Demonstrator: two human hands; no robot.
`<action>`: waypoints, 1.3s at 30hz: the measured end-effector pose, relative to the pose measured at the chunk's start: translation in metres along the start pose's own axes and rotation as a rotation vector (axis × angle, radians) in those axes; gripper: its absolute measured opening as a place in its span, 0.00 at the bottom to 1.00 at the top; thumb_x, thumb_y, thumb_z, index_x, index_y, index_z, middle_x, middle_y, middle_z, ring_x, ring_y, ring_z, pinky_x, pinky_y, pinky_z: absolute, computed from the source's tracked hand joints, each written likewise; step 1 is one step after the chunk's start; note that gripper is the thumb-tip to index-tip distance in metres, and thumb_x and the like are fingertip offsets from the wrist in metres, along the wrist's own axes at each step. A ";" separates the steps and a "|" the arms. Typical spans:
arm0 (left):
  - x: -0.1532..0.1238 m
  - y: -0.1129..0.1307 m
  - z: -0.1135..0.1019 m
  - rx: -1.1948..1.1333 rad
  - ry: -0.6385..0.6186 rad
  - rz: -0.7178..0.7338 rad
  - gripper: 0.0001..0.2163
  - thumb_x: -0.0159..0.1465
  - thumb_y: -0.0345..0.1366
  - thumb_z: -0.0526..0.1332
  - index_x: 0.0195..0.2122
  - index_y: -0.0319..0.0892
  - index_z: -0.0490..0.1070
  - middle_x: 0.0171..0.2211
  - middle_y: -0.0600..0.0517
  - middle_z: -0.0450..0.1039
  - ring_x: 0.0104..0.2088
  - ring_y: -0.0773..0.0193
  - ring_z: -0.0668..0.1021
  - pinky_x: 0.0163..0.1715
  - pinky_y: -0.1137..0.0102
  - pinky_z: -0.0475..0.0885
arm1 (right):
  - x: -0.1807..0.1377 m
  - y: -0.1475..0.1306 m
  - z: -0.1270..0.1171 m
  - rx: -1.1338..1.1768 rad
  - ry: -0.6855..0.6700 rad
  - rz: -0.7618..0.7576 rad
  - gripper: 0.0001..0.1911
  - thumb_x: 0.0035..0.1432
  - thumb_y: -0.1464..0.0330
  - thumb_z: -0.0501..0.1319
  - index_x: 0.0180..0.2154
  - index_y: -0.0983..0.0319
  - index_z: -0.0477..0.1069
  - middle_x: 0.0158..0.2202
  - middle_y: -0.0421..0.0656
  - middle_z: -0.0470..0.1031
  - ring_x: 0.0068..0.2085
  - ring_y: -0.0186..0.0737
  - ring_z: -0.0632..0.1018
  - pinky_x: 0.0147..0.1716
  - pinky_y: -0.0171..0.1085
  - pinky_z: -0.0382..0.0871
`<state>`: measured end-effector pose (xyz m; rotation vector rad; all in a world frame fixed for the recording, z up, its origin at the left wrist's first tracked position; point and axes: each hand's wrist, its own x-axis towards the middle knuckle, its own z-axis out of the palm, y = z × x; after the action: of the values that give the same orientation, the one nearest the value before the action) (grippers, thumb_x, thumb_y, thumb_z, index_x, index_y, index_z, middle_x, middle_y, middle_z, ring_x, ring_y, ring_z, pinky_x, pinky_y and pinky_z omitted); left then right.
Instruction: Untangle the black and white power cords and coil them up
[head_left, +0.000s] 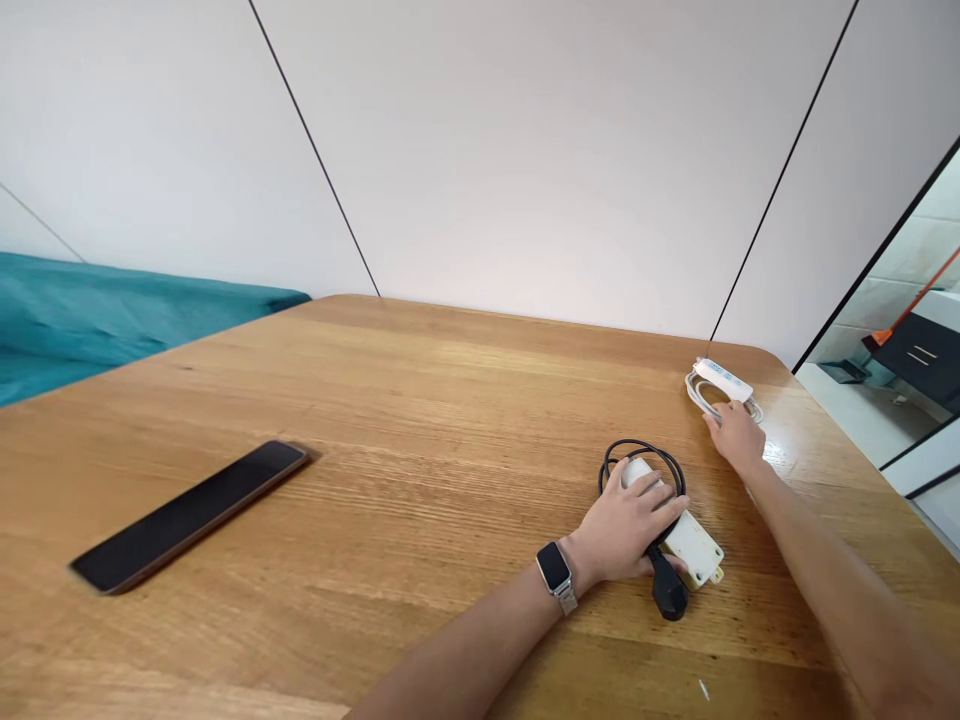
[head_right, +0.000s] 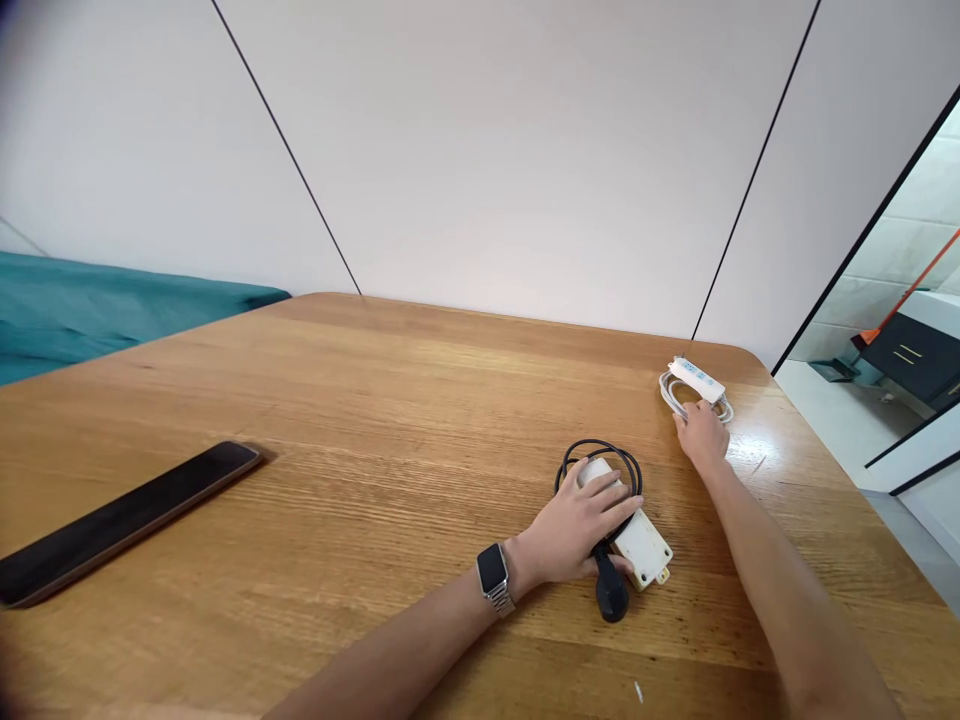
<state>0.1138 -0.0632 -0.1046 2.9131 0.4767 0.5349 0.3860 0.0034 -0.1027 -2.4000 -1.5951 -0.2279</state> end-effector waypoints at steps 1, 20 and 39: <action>0.000 0.000 0.000 -0.005 0.004 0.001 0.32 0.65 0.58 0.53 0.63 0.42 0.60 0.56 0.40 0.70 0.62 0.47 0.64 0.62 0.43 0.47 | 0.002 0.010 -0.001 0.016 -0.003 -0.029 0.18 0.67 0.61 0.51 0.50 0.60 0.74 0.52 0.52 0.72 0.48 0.51 0.76 0.39 0.42 0.69; 0.000 0.000 0.000 -0.001 0.028 0.020 0.32 0.65 0.57 0.54 0.63 0.41 0.61 0.56 0.39 0.70 0.61 0.46 0.66 0.62 0.41 0.50 | -0.034 -0.064 -0.018 0.004 -0.106 -0.212 0.23 0.66 0.70 0.49 0.61 0.64 0.64 0.55 0.54 0.74 0.51 0.50 0.77 0.49 0.43 0.69; 0.045 -0.007 -0.110 -0.911 0.646 -0.404 0.16 0.63 0.47 0.58 0.25 0.40 0.67 0.22 0.56 0.63 0.25 0.69 0.66 0.29 0.71 0.63 | -0.018 -0.020 -0.164 0.788 -0.217 -0.338 0.14 0.56 0.59 0.62 0.37 0.62 0.76 0.33 0.43 0.79 0.24 0.34 0.76 0.20 0.31 0.67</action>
<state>0.1117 -0.0324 0.0102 1.6939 0.6422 1.2224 0.3616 -0.0530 0.0518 -1.5887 -1.7364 0.5268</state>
